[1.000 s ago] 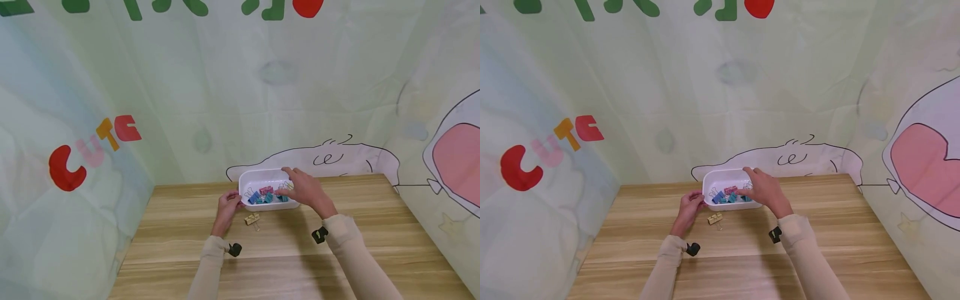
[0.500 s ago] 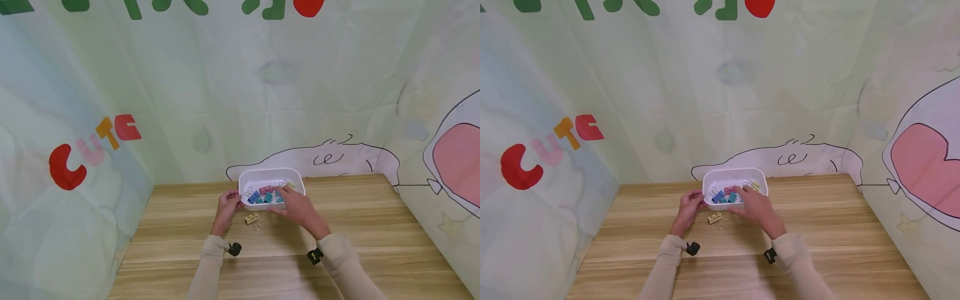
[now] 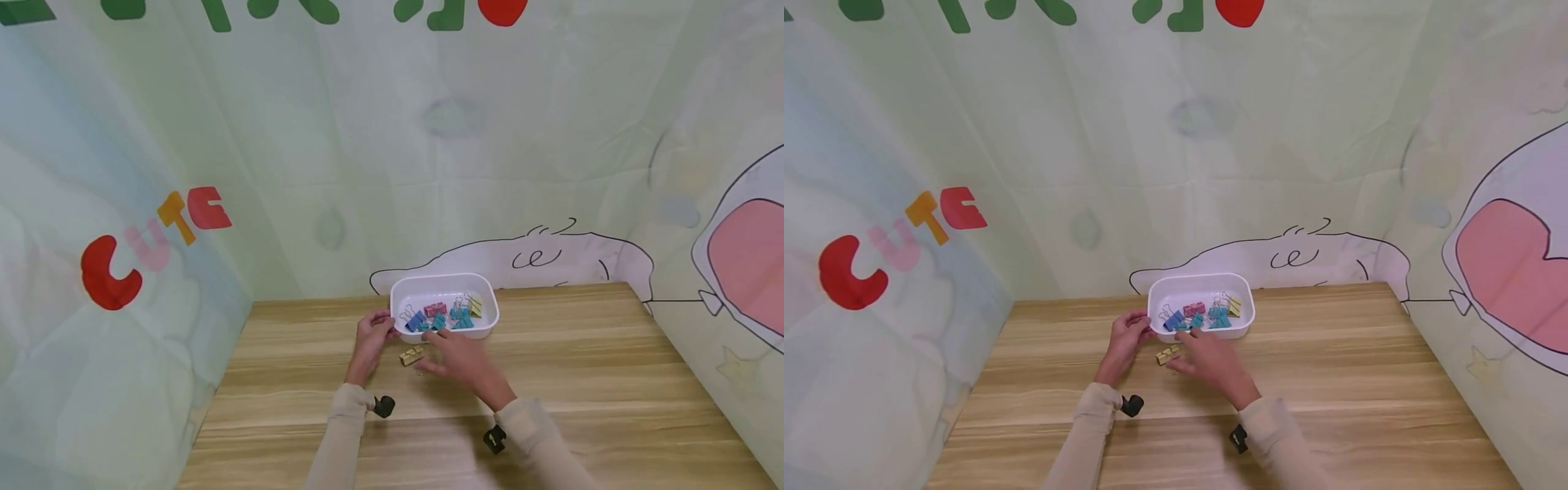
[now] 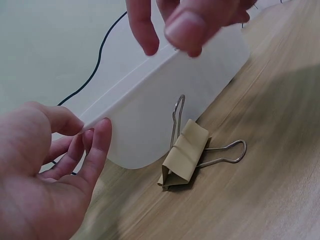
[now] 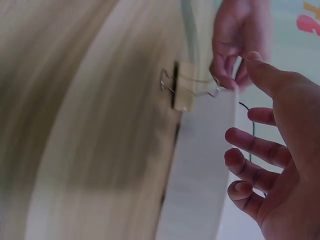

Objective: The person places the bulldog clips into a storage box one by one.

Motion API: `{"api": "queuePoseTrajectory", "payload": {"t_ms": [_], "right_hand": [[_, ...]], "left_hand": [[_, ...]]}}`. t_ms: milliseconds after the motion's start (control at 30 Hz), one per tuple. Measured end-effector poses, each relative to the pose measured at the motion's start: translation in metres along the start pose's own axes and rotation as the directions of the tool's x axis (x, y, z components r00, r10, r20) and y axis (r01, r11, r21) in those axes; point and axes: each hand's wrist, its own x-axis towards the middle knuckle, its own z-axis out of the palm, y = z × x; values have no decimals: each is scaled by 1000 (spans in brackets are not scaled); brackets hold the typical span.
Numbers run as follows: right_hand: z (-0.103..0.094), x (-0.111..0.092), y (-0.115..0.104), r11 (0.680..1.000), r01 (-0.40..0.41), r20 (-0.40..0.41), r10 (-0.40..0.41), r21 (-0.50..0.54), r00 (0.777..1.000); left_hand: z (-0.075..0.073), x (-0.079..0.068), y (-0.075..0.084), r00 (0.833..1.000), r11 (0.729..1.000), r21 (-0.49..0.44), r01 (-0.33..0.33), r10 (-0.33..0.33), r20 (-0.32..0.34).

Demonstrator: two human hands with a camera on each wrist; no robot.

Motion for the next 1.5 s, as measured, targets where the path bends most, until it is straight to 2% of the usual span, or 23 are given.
{"api": "queuePoseTrajectory", "payload": {"t_ms": [267, 533, 800, 1067, 1267, 1500], "right_hand": [[24, 7, -4, 998, 59, -17, -60, -29, 998], [37, 12, -10, 996, -1, 28, 4, -95, 1000], [52, 13, -9, 992, -47, -25, 44, -121, 999], [61, 12, -8, 988, -78, -30, 75, -135, 997], [63, 11, -6, 987, -67, -85, 55, -148, 995], [64, 9, -5, 989, -63, -105, 49, -133, 993]], "left_hand": [[1, -2, 3, 1000, 1000, -16, -1, 1, 9], [0, -2, 1, 1000, 1000, -28, -13, 14, 23], [0, -2, 2, 1000, 999, -34, -12, 12, -1], [1, -2, 4, 1000, 999, -36, 3, -3, 7], [2, -3, 4, 1000, 1000, -15, 4, -4, -3], [2, -1, 2, 1000, 1000, -8, 1, -1, -12]]}}
